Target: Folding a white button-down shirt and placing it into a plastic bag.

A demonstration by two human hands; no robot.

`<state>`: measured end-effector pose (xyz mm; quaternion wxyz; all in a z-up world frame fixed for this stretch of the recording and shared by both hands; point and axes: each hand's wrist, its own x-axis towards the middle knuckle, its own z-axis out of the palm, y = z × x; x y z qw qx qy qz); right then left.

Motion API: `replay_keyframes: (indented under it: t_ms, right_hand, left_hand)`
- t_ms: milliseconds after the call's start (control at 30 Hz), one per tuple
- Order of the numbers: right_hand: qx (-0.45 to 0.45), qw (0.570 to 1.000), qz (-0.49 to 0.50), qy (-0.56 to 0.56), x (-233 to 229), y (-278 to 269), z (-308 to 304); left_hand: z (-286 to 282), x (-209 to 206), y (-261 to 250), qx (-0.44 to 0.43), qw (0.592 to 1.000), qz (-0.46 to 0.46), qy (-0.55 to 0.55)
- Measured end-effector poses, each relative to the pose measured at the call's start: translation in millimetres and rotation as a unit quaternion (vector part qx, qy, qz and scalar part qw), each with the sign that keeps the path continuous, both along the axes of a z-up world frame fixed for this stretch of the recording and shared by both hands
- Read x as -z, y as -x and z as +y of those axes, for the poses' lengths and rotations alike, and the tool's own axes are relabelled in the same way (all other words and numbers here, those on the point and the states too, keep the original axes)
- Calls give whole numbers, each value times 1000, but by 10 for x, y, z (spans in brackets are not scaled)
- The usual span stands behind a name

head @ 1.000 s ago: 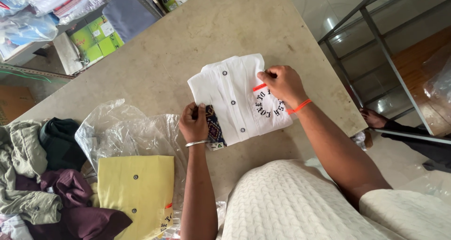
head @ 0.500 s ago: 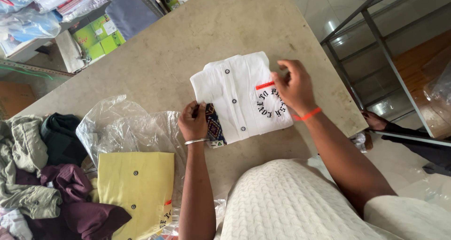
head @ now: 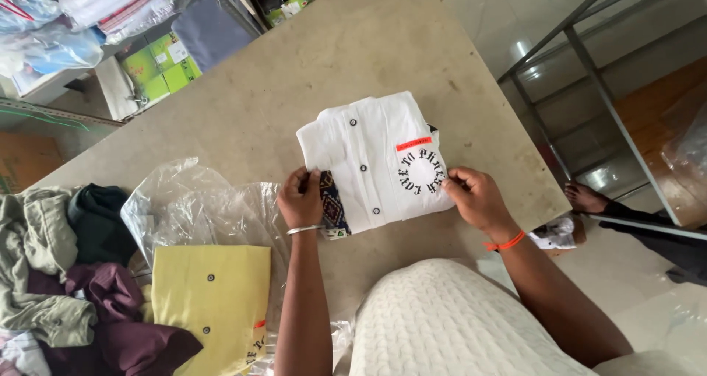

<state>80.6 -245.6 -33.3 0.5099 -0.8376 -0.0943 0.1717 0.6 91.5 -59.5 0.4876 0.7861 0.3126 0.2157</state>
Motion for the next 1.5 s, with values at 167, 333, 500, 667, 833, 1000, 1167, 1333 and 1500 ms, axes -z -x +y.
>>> replay_keyframes:
  t_ms: [167,333,500,667,833,1000,1167,1333,1500]
  right_hand:
    - [-53,998,-8,-39,-2,-156,14]
    - [0,993,-105,53,-383,-380,336]
    - [22,995,-84,58,-391,-580,588]
    - [-6,999,34,-19,-191,-713,587]
    - [-11,933,260,-248,-64,-866,527]
    - [-108,978,-34,177,62,-838,649]
    - [-49,931,-228,280,-245,-588,847]
    - [-36,914,-339,221,-399,-446,929]
    - [-110,894,-381,207,-308,-390,1104]
  left_hand:
    - [-4,94,-15,0,1000,-13,14]
    - [-14,-3,-3,-3,1000,-8,-22]
    - [-4,62,0,-2,1000,-24,20]
    - [-5,47,3,7,999,-33,18]
    - [2,44,-13,0,1000,-13,15]
    - [1,-22,-21,-4,1000,17,-12]
    - [23,110,7,-2,1000,-28,10]
    - [46,54,-3,7,998,-57,33]
    - [52,42,6,7,999,-29,42]
